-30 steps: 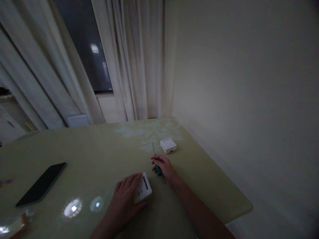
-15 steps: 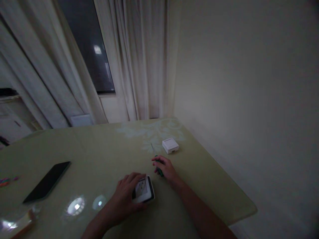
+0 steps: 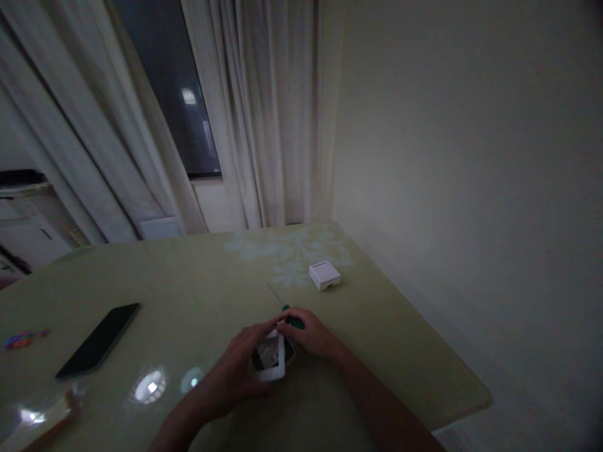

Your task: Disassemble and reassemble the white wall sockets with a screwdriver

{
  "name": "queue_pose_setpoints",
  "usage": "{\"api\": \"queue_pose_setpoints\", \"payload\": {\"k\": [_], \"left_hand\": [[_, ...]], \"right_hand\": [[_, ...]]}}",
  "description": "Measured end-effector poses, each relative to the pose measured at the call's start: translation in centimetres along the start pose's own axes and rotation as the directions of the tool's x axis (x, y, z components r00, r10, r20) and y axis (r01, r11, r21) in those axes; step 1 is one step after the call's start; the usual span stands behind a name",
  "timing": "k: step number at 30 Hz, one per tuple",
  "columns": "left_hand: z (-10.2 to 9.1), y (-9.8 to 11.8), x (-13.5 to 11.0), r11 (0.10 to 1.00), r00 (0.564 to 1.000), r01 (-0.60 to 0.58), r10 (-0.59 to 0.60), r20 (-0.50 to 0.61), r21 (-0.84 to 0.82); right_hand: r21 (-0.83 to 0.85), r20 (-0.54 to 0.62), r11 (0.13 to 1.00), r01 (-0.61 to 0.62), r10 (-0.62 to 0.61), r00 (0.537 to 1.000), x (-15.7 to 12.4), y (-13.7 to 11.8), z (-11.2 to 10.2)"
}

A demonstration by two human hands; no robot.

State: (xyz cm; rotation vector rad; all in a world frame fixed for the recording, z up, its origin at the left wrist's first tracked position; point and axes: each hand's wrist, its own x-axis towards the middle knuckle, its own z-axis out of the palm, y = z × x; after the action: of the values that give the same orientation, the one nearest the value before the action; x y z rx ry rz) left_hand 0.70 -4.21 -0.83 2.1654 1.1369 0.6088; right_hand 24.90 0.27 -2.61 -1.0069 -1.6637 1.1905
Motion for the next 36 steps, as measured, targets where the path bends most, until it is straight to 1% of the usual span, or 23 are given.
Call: {"api": "queue_pose_setpoints", "payload": {"k": [3,5,6,9,11,13,15,18,20,22,24,28,31,34,36], "left_hand": [[-1.9,0.1,0.0,0.998,0.99,0.019,-0.01,0.141,-0.064],[-2.4,0.2,0.0,0.998,0.984,-0.001,0.011,0.18,-0.055],[-2.5,0.2,0.1,0.999,0.983,-0.02,0.026,0.182,-0.035],[-2.0,0.7,0.6,0.994,0.987,-0.072,0.059,0.152,0.086],[-1.3,1.2,1.1,0.976,0.993,-0.076,0.054,0.108,0.204],[-0.3,1.8,1.7,0.946,0.998,-0.042,0.027,0.052,0.323],[0.7,2.4,2.5,0.917,1.0,0.013,-0.015,0.0,0.398],[2.0,3.4,3.8,0.894,0.996,0.092,-0.078,-0.051,0.438],[2.6,4.1,4.6,0.883,0.993,0.122,-0.105,-0.061,0.453],[2.7,4.6,5.5,0.878,0.992,0.126,-0.118,-0.047,0.462],[2.4,4.8,6.4,0.88,0.992,0.116,-0.124,-0.013,0.46],[0.8,4.3,8.0,0.905,0.988,0.078,-0.127,0.093,0.417],[-0.4,3.5,8.6,0.939,0.982,0.031,-0.092,0.163,0.342],[-0.8,2.2,8.2,0.963,0.983,-0.001,-0.048,0.175,0.271],[-0.5,0.6,7.3,0.971,0.99,-0.005,-0.029,0.141,0.241]], "right_hand": [[-0.036,-0.017,0.999,-0.002,0.001,1.0,0.3,0.4,-0.1],[-0.053,-0.04,0.999,-0.012,0.01,0.999,0.4,0.7,-0.1],[-0.058,-0.052,0.998,-0.018,0.015,0.999,0.4,0.8,-0.1],[-0.067,-0.083,0.997,-0.031,0.025,0.996,0.5,1.0,0.2],[-0.067,-0.104,0.997,-0.04,0.033,0.994,0.6,1.1,0.2],[-0.067,-0.134,0.996,-0.053,0.043,0.99,0.7,1.2,0.2],[-0.067,-0.167,0.995,-0.068,0.056,0.984,0.9,1.4,-0.1],[-0.063,-0.201,0.993,-0.099,0.084,0.976,1.1,1.8,-0.7],[-0.063,-0.219,0.991,-0.119,0.103,0.97,1.2,2.1,-1.0],[-0.068,-0.244,0.989,-0.13,0.11,0.963,1.3,2.3,-1.2],[-0.071,-0.277,0.988,-0.136,0.112,0.954,1.3,2.5,-1.2],[-0.06,-0.318,0.987,-0.149,0.122,0.94,1.1,2.5,-1.1],[-0.054,-0.326,0.987,-0.152,0.127,0.937,0.8,2.1,-1.2],[-0.044,-0.316,0.986,-0.162,0.14,0.938,0.5,1.6,-1.2],[-0.036,-0.304,0.984,-0.176,0.157,0.94,0.3,1.4,-1.2]]}}
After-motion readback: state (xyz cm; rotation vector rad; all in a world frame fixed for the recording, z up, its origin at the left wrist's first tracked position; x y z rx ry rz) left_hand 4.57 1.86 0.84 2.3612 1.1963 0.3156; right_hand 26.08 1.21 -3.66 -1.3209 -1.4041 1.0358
